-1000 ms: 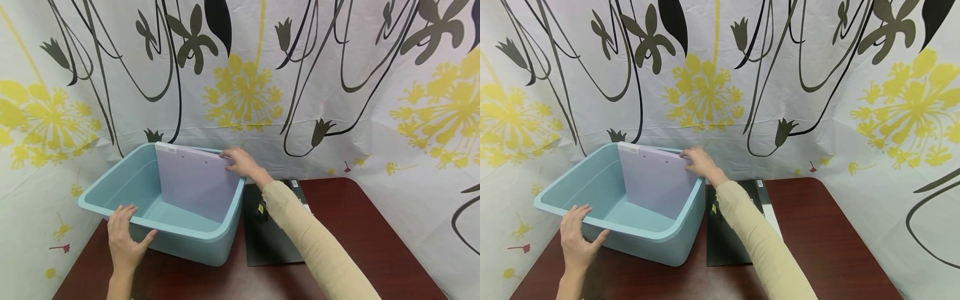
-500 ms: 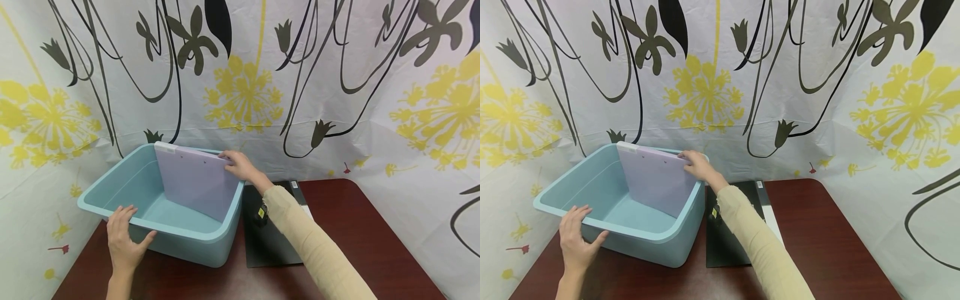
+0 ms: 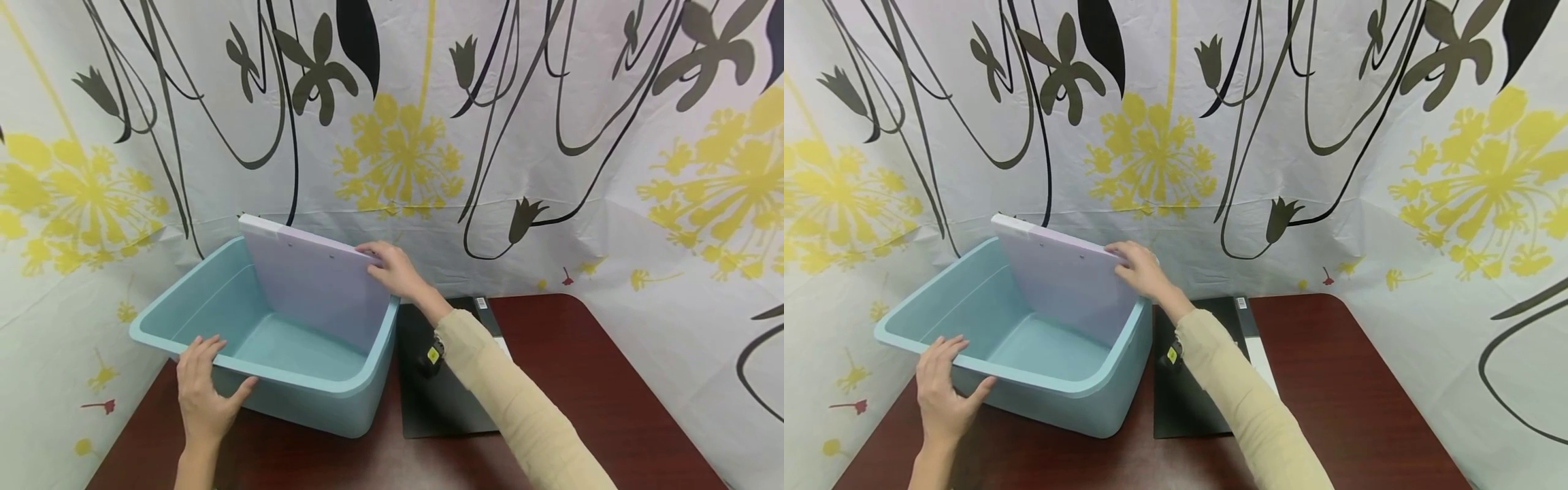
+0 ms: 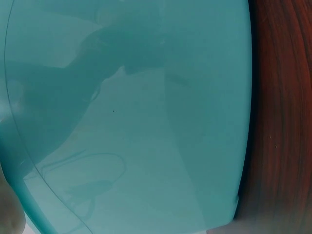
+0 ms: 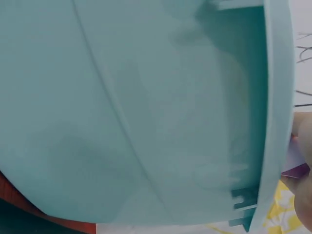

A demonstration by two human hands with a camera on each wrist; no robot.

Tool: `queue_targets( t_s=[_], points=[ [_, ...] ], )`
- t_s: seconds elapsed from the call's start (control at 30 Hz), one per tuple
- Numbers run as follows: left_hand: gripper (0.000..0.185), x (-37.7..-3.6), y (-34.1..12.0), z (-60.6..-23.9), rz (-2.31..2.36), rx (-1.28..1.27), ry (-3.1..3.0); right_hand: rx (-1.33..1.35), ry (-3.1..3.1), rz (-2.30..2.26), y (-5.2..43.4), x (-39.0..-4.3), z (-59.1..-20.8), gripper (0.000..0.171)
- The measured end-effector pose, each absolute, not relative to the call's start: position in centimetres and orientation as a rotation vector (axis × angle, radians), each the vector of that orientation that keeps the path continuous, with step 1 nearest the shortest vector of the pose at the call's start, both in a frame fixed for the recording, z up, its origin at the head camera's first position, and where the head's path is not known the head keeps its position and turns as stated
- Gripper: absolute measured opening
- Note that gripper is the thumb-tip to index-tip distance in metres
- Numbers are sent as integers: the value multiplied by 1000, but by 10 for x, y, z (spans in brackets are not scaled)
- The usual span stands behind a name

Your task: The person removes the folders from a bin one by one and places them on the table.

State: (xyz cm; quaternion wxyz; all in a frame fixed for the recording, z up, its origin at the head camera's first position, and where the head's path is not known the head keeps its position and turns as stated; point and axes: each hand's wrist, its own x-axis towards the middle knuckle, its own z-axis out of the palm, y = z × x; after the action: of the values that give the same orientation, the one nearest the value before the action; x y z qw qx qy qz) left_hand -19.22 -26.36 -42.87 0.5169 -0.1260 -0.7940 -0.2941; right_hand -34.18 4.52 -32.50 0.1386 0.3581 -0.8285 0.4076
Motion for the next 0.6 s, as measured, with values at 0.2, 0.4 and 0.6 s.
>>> queue_targets(
  t_s=[0.2, 0.4, 0.6],
  points=[
    [85, -192, -263, -427, -698, -311, -1911, 970, -2226, 1271, 55, -333, -321, 33],
    [84, -192, -263, -427, -698, -309, -1916, 898, -2050, 1363, 63, -324, -314, 33],
    [84, -192, -264, -427, -679, -304, -1910, 838, -1890, 1415, 68, -309, -300, 32]
  ],
)
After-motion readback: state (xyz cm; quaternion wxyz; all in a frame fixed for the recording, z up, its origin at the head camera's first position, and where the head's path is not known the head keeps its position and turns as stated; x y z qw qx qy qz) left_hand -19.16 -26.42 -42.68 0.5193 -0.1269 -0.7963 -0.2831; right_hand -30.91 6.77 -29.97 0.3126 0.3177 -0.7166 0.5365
